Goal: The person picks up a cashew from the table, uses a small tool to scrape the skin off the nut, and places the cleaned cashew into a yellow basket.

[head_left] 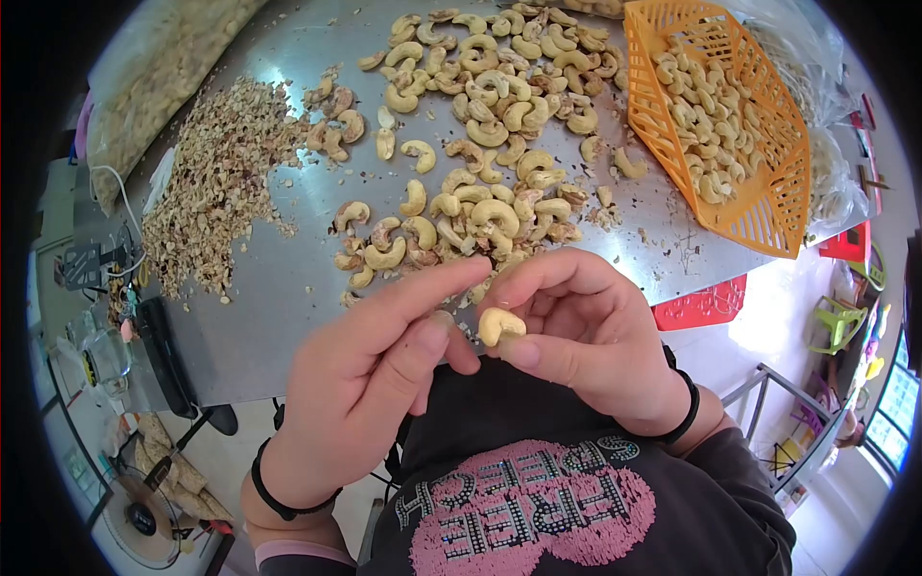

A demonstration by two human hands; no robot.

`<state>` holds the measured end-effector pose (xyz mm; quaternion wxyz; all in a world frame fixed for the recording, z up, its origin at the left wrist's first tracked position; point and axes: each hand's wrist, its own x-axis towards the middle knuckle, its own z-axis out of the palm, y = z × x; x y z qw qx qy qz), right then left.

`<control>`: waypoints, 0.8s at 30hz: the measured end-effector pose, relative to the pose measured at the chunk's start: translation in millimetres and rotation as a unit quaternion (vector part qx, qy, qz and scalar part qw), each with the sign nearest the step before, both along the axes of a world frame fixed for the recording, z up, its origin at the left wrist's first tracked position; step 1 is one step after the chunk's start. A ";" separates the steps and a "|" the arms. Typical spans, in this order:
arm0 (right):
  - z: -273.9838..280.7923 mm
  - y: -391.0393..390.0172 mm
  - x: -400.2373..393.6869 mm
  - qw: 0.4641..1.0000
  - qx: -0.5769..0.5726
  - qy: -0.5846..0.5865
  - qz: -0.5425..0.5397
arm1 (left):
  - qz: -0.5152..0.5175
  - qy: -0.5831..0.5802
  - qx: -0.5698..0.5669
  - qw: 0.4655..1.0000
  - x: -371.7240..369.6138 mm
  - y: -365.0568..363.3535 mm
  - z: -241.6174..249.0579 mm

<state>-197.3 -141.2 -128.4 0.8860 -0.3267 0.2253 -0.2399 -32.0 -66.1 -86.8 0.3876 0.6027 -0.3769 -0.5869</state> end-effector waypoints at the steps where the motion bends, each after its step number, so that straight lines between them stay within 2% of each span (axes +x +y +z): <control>1: 0.1 0.5 0.2 1.000 -0.024 -0.009 -0.012 | -0.002 0.026 0.019 0.999 0.4 -0.2 0.0; 5: -1.0 2.2 0.2 0.998 -0.066 0.015 -0.018 | 0.018 0.027 0.021 0.999 -6.6 -1.8 -2.4; 7: -3.5 3.8 0.1 0.984 -0.173 0.035 -0.031 | 0.046 0.015 0.001 0.999 -8.1 0.6 -9.5; 8: -4.6 3.6 0.0 0.984 -0.173 0.035 -0.031 | 0.046 0.015 0.001 0.999 -9.6 2.0 -12.7; 10: -6.3 1.8 -0.1 0.938 -0.330 0.086 -0.066 | 0.044 0.015 -0.037 0.998 -12.5 4.0 -17.0; 11: -6.8 0.7 -0.4 0.938 -0.330 0.086 -0.066 | 0.044 0.015 -0.037 0.998 -11.1 4.2 -15.9; 13: -7.4 -1.2 -1.4 0.914 -0.390 0.091 -0.064 | 0.026 0.049 0.029 0.998 -7.4 4.5 -11.9; 17: -2.6 3.4 0.1 0.943 -0.311 0.085 -0.077 | 0.042 0.050 0.016 0.998 -9.6 4.0 -9.2; 24: -2.7 3.0 -1.0 0.979 -0.191 -0.002 -0.067 | 0.013 -0.060 -0.075 0.995 -10.3 2.2 -8.6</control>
